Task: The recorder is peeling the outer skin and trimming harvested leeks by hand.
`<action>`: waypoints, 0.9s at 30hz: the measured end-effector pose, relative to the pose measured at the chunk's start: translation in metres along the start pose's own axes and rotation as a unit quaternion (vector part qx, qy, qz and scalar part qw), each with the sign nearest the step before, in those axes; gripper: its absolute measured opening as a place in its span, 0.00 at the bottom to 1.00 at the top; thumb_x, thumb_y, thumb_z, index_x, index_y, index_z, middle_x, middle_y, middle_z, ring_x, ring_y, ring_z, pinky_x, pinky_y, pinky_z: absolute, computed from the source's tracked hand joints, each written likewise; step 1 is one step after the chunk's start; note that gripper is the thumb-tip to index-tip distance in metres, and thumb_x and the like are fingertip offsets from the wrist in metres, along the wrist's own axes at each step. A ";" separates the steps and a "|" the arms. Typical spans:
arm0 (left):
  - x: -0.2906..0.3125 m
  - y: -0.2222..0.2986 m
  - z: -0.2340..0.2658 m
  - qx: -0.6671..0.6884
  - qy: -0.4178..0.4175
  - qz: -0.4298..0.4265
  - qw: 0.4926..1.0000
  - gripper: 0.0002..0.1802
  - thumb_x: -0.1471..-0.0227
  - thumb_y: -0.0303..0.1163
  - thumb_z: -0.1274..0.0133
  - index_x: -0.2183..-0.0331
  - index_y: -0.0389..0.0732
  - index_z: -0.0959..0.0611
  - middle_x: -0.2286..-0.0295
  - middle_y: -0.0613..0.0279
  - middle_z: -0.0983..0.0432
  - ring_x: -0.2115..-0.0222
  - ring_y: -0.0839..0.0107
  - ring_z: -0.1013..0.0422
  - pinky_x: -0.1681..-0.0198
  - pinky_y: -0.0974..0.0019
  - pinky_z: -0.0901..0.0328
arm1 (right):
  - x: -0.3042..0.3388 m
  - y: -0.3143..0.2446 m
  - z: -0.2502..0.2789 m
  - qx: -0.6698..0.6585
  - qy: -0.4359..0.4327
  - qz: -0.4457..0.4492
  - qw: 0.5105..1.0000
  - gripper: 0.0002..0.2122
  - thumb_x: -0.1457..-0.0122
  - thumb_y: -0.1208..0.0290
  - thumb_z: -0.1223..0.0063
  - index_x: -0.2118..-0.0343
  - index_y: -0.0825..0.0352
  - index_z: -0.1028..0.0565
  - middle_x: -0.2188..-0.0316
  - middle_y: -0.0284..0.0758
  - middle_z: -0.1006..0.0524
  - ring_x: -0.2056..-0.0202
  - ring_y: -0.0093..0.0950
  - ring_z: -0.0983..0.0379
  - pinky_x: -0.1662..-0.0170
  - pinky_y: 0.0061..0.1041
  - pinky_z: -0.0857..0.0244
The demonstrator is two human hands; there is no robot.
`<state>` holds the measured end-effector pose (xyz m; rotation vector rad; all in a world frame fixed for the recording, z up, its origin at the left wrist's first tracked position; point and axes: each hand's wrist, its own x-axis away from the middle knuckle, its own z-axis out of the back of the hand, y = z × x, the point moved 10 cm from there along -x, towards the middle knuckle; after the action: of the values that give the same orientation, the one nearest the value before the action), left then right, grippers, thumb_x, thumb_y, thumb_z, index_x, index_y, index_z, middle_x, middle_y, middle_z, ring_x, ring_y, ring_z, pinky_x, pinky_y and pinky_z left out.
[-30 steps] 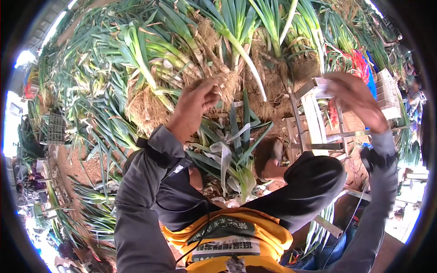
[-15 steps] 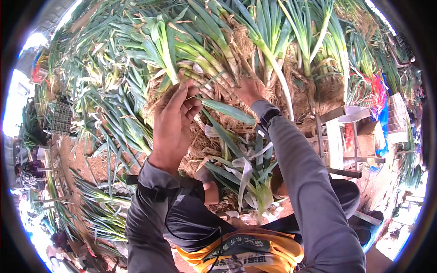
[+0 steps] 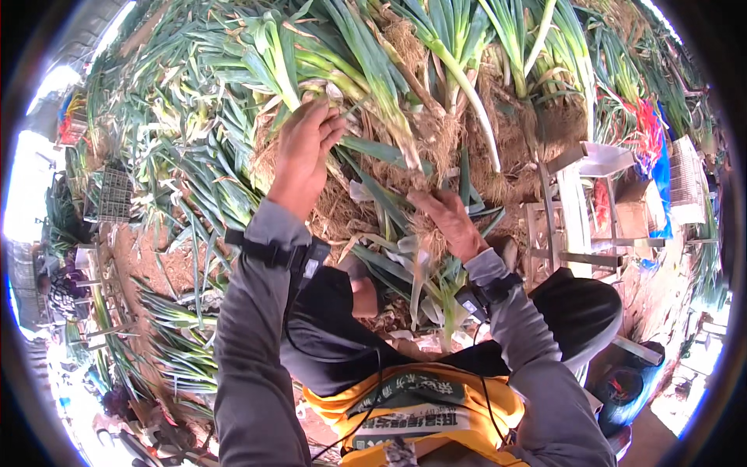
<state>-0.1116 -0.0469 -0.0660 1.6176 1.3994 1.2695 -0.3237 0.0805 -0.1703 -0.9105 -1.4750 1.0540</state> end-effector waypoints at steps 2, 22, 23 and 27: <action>-0.010 -0.007 -0.001 -0.010 -0.012 -0.016 1.000 0.19 0.42 0.37 0.44 0.53 0.35 0.23 0.60 0.55 0.24 0.59 0.66 0.27 0.52 0.61 0.32 | 0.028 -0.036 -0.002 -0.056 0.014 0.029 0.998 0.14 0.37 0.64 0.46 0.57 0.71 0.24 0.60 0.35 0.23 0.61 0.25 0.26 0.60 0.20 0.32; -0.027 0.004 -0.035 0.214 -0.089 -0.048 0.972 0.20 0.48 0.29 0.38 0.53 0.40 0.25 0.60 0.63 0.24 0.55 0.62 0.29 0.46 0.53 0.34 | 0.099 -0.014 -0.011 0.505 0.036 0.176 0.845 0.26 0.41 0.53 0.43 0.45 0.65 0.31 0.68 0.50 0.22 0.69 0.44 0.21 0.66 0.41 0.28; -0.023 0.006 -0.038 0.217 -0.106 -0.047 0.969 0.22 0.49 0.29 0.37 0.53 0.40 0.25 0.59 0.63 0.24 0.54 0.61 0.30 0.46 0.52 0.35 | 0.089 -0.038 -0.007 0.460 0.082 0.207 0.860 0.26 0.40 0.52 0.44 0.45 0.63 0.31 0.66 0.51 0.22 0.67 0.45 0.21 0.65 0.41 0.28; 0.008 0.025 -0.039 0.198 -0.205 -0.061 0.957 0.28 0.48 0.33 0.37 0.47 0.42 0.28 0.50 0.59 0.27 0.48 0.61 0.33 0.41 0.48 0.40 | 0.020 -0.141 -0.028 0.357 0.185 0.267 0.876 0.25 0.42 0.52 0.42 0.51 0.69 0.27 0.66 0.51 0.21 0.66 0.49 0.23 0.62 0.42 0.30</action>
<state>-0.1398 -0.0500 -0.0282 1.8856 1.5130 0.5533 -0.2992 0.0579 -0.0287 -0.9112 -0.4266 1.5725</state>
